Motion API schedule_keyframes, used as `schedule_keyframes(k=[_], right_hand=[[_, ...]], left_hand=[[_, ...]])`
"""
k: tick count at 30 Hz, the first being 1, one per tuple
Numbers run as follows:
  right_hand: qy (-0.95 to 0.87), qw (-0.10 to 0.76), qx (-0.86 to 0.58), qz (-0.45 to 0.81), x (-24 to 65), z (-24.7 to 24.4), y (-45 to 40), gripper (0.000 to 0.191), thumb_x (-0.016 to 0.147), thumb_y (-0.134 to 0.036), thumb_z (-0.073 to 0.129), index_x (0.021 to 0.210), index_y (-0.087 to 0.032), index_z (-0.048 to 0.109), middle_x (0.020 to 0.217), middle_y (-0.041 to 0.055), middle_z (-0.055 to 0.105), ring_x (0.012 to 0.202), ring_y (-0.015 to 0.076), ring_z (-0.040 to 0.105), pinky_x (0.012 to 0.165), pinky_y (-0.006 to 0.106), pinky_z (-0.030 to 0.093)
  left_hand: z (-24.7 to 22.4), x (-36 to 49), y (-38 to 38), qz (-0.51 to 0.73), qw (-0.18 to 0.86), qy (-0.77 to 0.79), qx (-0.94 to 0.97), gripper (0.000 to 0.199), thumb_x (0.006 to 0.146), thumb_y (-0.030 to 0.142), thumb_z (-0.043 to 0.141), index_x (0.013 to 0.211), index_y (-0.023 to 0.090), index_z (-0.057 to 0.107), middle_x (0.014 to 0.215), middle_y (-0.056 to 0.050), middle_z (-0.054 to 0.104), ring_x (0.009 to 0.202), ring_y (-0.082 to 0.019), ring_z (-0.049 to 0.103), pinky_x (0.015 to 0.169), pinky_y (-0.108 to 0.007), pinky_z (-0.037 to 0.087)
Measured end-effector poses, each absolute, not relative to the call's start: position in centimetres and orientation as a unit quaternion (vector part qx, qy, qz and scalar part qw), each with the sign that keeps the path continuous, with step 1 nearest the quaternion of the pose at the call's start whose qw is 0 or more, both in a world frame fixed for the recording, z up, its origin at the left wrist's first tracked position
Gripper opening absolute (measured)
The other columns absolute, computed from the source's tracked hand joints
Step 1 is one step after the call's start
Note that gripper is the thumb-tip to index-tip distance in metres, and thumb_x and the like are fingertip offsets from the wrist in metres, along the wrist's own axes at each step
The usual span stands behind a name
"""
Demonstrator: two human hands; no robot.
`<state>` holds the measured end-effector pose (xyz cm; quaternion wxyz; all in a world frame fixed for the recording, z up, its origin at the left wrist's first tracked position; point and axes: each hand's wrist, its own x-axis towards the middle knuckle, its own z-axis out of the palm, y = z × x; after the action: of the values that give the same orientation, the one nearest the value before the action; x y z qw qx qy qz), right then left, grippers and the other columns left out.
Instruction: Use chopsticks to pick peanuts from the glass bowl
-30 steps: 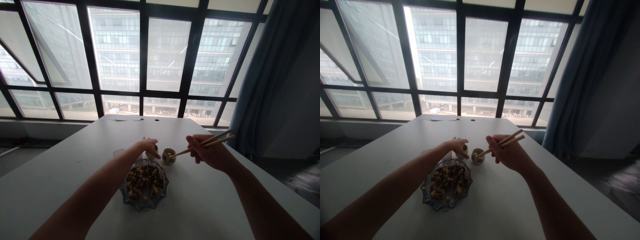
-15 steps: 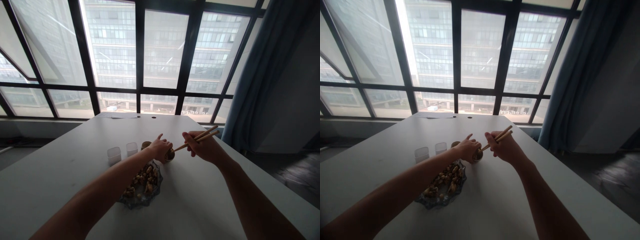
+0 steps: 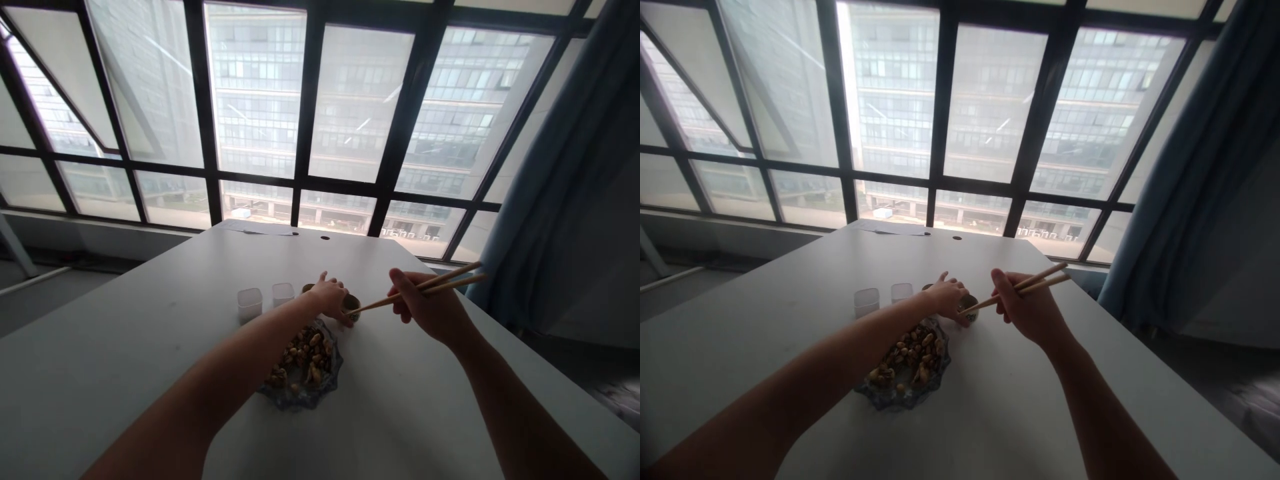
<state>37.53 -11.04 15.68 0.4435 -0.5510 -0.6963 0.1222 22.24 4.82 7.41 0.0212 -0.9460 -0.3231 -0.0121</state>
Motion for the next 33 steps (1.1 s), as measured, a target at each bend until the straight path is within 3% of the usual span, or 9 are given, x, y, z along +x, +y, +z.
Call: schedule_keyframes(k=[5, 7, 10, 14, 18, 21, 24, 33], right_hand=[[-0.733, 0.364, -0.505, 0.274, 34.4, 15.6, -12.5, 0.059, 0.087, -0.069, 0.051, 0.064, -0.017, 0.063, 0.049, 0.0023, 0.061, 0.039, 0.0117, 0.055, 0.038, 0.021, 0.044], [-0.748, 0.305, -0.499, 0.313, 33.1, 15.1, -12.8, 0.059, 0.087, -0.070, 0.050, 0.064, -0.017, 0.062, 0.048, 0.0010, 0.059, 0.037, 0.0105, 0.053, 0.037, 0.020, 0.041], [-0.764, 0.255, -0.496, 0.324, 31.7, 13.9, -12.5, 0.056, 0.089, -0.067, 0.049, 0.067, -0.016, 0.062, 0.049, -0.0002, 0.059, 0.037, 0.0095, 0.052, 0.037, 0.019, 0.041], [-0.768, 0.310, -0.480, 0.290, 30.8, 12.2, -11.4, 0.053, 0.092, -0.063, 0.049, 0.069, -0.016, 0.061, 0.053, 0.0012, 0.062, 0.042, 0.0114, 0.057, 0.041, 0.020, 0.044], [-0.750, 0.388, -0.468, 0.260, 30.8, 11.8, -10.9, 0.054, 0.091, -0.063, 0.051, 0.065, -0.017, 0.060, 0.053, 0.0029, 0.062, 0.044, 0.0133, 0.059, 0.042, 0.022, 0.046], [-0.726, 0.422, -0.486, 0.239, 31.3, 12.5, -11.1, 0.054, 0.089, -0.066, 0.053, 0.068, -0.017, 0.063, 0.053, 0.0031, 0.063, 0.043, 0.0140, 0.059, 0.041, 0.023, 0.047], [-0.741, 0.400, -0.498, 0.205, 31.9, 13.1, -11.4, 0.054, 0.090, -0.065, 0.053, 0.067, -0.017, 0.064, 0.051, 0.0032, 0.063, 0.043, 0.0139, 0.060, 0.040, 0.023, 0.047], [-0.767, 0.357, -0.493, 0.205, 30.9, 12.6, -11.2, 0.056, 0.086, -0.069, 0.053, 0.060, -0.020, 0.058, 0.050, 0.0026, 0.062, 0.041, 0.0145, 0.058, 0.038, 0.024, 0.045]], left_hand=[[8.8, 19.0, 4.0, -0.073, 0.009, -0.315, -0.946, 0.070, 0.079, 0.062, 0.063, 0.134, 0.019, 0.054, 0.141, -0.015, 0.054, 0.133, -0.033, 0.045, 0.117, -0.058, 0.013], [9.4, 16.3, 3.6, -0.139, 0.015, -0.316, -0.938, 0.057, 0.086, 0.057, 0.059, 0.130, 0.021, 0.058, 0.139, -0.012, 0.057, 0.131, -0.030, 0.047, 0.117, -0.056, 0.014], [9.6, 11.0, 3.3, -0.241, 0.019, -0.331, -0.912, 0.042, 0.091, 0.053, 0.054, 0.115, 0.021, 0.066, 0.125, -0.009, 0.066, 0.119, -0.027, 0.056, 0.114, -0.051, 0.027], [8.2, 4.3, 3.3, -0.362, -0.012, -0.396, -0.844, 0.041, 0.096, 0.053, 0.044, 0.098, 0.019, 0.068, 0.106, -0.009, 0.071, 0.101, -0.024, 0.063, 0.097, -0.045, 0.045], [5.3, 0.1, 3.1, -0.445, -0.036, -0.427, -0.787, 0.041, 0.094, 0.053, 0.045, 0.091, 0.017, 0.066, 0.093, -0.010, 0.068, 0.091, -0.023, 0.063, 0.088, -0.041, 0.049], [2.7, -1.3, 2.7, -0.485, -0.072, -0.437, -0.754, 0.044, 0.094, 0.055, 0.043, 0.098, 0.017, 0.064, 0.101, -0.010, 0.068, 0.094, -0.023, 0.063, 0.088, -0.040, 0.051], [1.1, -1.8, 2.3, -0.476, -0.121, -0.443, -0.750, 0.048, 0.091, 0.060, 0.045, 0.108, 0.018, 0.061, 0.109, -0.011, 0.067, 0.095, -0.023, 0.063, 0.085, -0.040, 0.052], [0.8, -1.4, 1.8, -0.426, -0.133, -0.446, -0.776, 0.055, 0.087, 0.064, 0.048, 0.116, 0.018, 0.060, 0.118, -0.013, 0.067, 0.094, -0.025, 0.065, 0.082, -0.039, 0.052]])
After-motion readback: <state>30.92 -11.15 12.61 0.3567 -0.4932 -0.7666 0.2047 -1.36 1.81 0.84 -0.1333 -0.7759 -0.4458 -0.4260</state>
